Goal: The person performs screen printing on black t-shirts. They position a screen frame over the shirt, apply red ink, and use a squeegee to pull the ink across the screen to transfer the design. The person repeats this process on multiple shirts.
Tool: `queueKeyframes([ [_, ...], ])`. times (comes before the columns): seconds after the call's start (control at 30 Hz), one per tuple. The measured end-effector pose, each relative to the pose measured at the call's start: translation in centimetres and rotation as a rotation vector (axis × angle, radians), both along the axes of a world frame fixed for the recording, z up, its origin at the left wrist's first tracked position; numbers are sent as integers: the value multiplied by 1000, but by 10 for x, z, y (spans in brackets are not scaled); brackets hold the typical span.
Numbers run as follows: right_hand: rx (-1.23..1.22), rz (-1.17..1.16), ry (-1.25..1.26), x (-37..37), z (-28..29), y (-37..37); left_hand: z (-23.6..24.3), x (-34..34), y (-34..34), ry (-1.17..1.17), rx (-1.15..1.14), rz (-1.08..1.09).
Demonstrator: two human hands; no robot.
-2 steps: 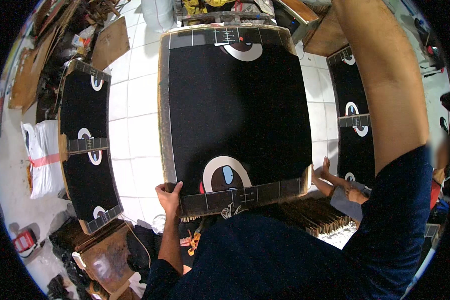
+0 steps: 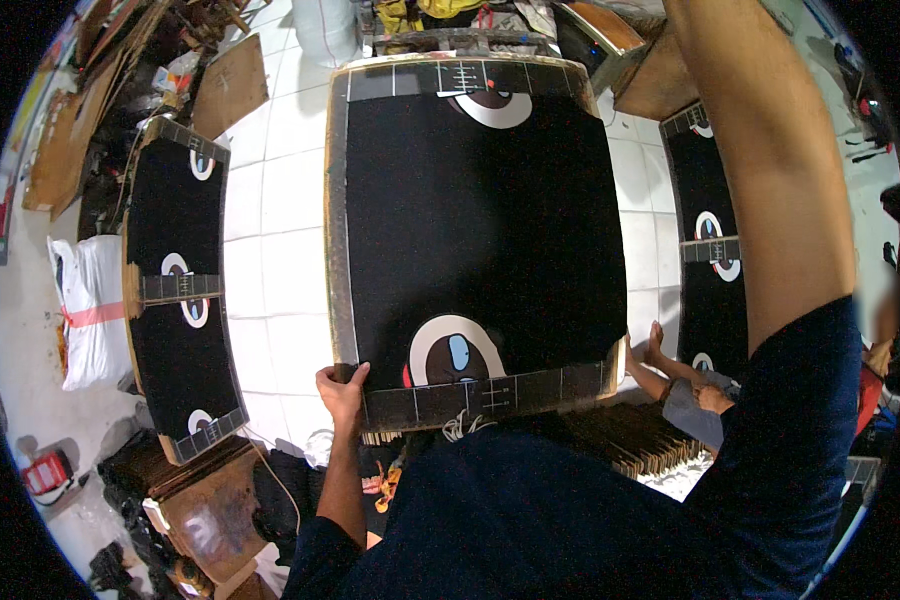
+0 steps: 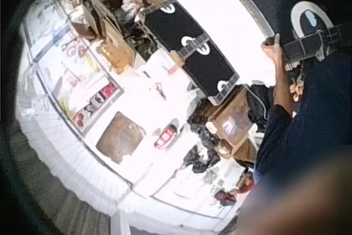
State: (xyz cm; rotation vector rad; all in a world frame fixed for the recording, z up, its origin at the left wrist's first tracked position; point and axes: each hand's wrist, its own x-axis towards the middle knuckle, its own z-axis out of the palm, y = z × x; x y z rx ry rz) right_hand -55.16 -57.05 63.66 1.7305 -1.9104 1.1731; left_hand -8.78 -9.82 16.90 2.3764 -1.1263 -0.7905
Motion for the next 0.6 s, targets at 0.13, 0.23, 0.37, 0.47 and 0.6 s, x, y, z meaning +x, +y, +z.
queueKeyframes([
  [0.13, -47, 59, -65, 7, -6, 20, -4, -3, -21, 84, 59, 35],
  [0.23, -184, 179, -39, 7, -33, 51, 27, -41, -53, -224, -142, -54],
  [0.37, -305, 219, -45, 10, -101, 88, 115, -122, -164, 394, -479, -215],
  [0.47, -432, 343, 27, 13, -168, 125, 185, -190, -219, 1221, -518, -56],
  [0.6, -230, 316, -71, 29, -267, 195, 202, -242, -238, 1742, -438, 247],
])
